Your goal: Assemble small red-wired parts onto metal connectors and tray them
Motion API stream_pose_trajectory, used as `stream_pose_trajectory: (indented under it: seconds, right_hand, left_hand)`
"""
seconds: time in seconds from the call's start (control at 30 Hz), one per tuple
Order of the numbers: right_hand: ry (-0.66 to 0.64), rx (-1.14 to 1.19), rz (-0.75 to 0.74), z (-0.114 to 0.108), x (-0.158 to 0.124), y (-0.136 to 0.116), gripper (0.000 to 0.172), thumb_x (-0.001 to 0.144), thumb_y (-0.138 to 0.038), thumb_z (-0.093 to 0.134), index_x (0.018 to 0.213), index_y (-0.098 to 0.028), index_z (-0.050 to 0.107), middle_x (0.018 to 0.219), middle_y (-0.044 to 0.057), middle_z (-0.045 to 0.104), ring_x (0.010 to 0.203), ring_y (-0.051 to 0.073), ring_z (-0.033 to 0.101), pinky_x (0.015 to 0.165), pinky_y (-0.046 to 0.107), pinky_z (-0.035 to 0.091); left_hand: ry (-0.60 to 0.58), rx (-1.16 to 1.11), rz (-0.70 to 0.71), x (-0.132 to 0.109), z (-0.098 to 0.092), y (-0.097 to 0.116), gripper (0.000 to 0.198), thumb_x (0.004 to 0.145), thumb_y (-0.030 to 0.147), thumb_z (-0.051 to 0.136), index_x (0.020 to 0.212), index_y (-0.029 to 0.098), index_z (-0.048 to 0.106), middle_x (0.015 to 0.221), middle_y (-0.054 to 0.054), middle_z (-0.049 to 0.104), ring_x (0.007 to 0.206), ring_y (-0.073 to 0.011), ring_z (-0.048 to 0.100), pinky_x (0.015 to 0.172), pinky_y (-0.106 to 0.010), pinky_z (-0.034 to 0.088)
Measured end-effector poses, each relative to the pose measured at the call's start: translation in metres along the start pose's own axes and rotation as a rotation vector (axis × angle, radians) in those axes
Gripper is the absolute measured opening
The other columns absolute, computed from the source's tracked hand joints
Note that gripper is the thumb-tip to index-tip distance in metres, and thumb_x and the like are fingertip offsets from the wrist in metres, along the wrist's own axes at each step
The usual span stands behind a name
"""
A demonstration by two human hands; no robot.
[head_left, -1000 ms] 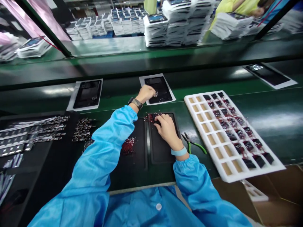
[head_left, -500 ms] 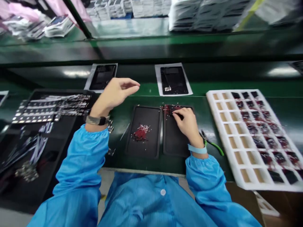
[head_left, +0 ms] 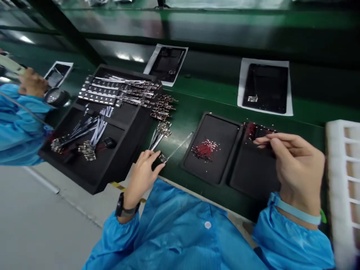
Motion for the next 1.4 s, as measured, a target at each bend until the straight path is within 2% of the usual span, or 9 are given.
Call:
stream_pose_trajectory:
  seconds: [0.2, 0.33, 0.43, 0.53, 0.63, 0.77, 0.93, 1.17, 1.4]
  right_hand:
    - [-0.357, -0.098, 0.003, 0.057, -0.016, -0.012, 0.018, 0.096, -0.035, 0.072, 0.102, -0.021, 0.082, 0.081, 0.005, 0.076, 0.070, 0.017, 0.069, 0.067, 0.030, 0.055]
    - [-0.513, -0.141, 0.000, 0.088, -0.028, -0.014, 0.022, 0.096, -0.036, 0.070, 0.098, -0.017, 0.082, 0.068, 0.003, 0.071, 0.060, 0.015, 0.061, 0.059, 0.027, 0.048]
    - [-0.542, -0.136, 0.009, 0.100, -0.034, -0.013, 0.024, 0.095, -0.037, 0.071, 0.095, -0.016, 0.082, 0.064, 0.001, 0.068, 0.055, 0.012, 0.052, 0.056, 0.027, 0.041]
    - [-0.534, -0.113, 0.037, 0.104, -0.036, -0.012, 0.024, 0.094, -0.038, 0.071, 0.093, -0.016, 0.082, 0.058, -0.001, 0.061, 0.052, 0.010, 0.042, 0.053, 0.027, 0.033]
    - [-0.536, -0.048, 0.057, 0.107, -0.036, -0.012, 0.023, 0.093, -0.037, 0.072, 0.091, -0.016, 0.081, 0.062, 0.000, 0.064, 0.053, 0.011, 0.047, 0.053, 0.027, 0.035]
    - [-0.543, 0.078, 0.080, 0.110, -0.036, -0.012, 0.020, 0.093, -0.035, 0.072, 0.092, -0.016, 0.079, 0.078, 0.004, 0.074, 0.063, 0.014, 0.061, 0.062, 0.028, 0.047]
    - [-0.458, 0.082, 0.102, 0.101, -0.031, -0.007, 0.022, 0.093, -0.037, 0.072, 0.088, -0.016, 0.078, 0.070, 0.002, 0.069, 0.059, 0.012, 0.053, 0.057, 0.027, 0.039]
    - [-0.400, -0.010, 0.115, 0.088, -0.027, -0.003, 0.024, 0.095, -0.038, 0.068, 0.090, -0.017, 0.080, 0.070, 0.002, 0.067, 0.061, 0.013, 0.052, 0.058, 0.028, 0.038]
    - [-0.439, 0.055, 0.129, 0.091, -0.025, 0.003, 0.022, 0.095, -0.035, 0.068, 0.087, -0.018, 0.081, 0.072, 0.002, 0.070, 0.072, 0.017, 0.063, 0.074, 0.031, 0.048]
  left_hand:
    - [0.197, -0.054, -0.098, -0.009, 0.012, 0.001, 0.019, 0.094, 0.029, 0.067, 0.112, 0.022, 0.069, 0.108, -0.011, 0.066, 0.102, -0.0308, 0.062, 0.092, -0.046, 0.054]
    - [0.162, -0.418, -0.214, -0.007, 0.015, -0.005, 0.015, 0.090, 0.030, 0.073, 0.097, 0.020, 0.064, 0.086, -0.003, 0.067, 0.077, -0.0209, 0.063, 0.074, -0.034, 0.053]
    - [0.178, -0.676, -0.268, -0.001, 0.003, 0.003, 0.026, 0.087, 0.033, 0.078, 0.107, 0.019, 0.070, 0.087, -0.003, 0.071, 0.081, -0.0188, 0.068, 0.074, -0.030, 0.054]
    - [0.215, -0.829, -0.253, 0.016, -0.017, 0.025, 0.026, 0.084, 0.031, 0.083, 0.105, 0.019, 0.075, 0.087, -0.003, 0.074, 0.081, -0.0174, 0.070, 0.074, -0.027, 0.055]
    - [0.143, -1.016, -0.175, 0.047, -0.021, 0.059, 0.020, 0.081, 0.028, 0.086, 0.095, 0.018, 0.076, 0.084, -0.003, 0.074, 0.074, -0.0155, 0.069, 0.069, -0.025, 0.054]
    - [-0.057, -1.202, -0.038, 0.097, -0.005, 0.108, 0.018, 0.078, 0.024, 0.086, 0.090, 0.016, 0.075, 0.078, -0.002, 0.073, 0.068, -0.0141, 0.069, 0.062, -0.024, 0.052]
    - [-0.198, -1.288, 0.080, 0.133, 0.020, 0.148, 0.018, 0.078, 0.023, 0.085, 0.091, 0.016, 0.075, 0.073, -0.001, 0.071, 0.066, -0.0124, 0.067, 0.063, -0.023, 0.051]
    - [-0.323, -1.312, 0.036, 0.136, 0.055, 0.155, 0.020, 0.079, 0.027, 0.084, 0.092, 0.015, 0.074, 0.071, -0.002, 0.071, 0.064, -0.0139, 0.066, 0.064, -0.026, 0.051]
    - [-0.333, -1.291, 0.012, 0.134, 0.057, 0.154, 0.020, 0.079, 0.028, 0.084, 0.092, 0.015, 0.075, 0.069, -0.002, 0.071, 0.064, -0.0145, 0.066, 0.063, -0.027, 0.051]
Point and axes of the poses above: each hand's wrist, its own x-axis towards the middle knuckle, its own z-axis out of the palm, y = z × x, the point moved 8 cm from there along x, towards the middle knuckle
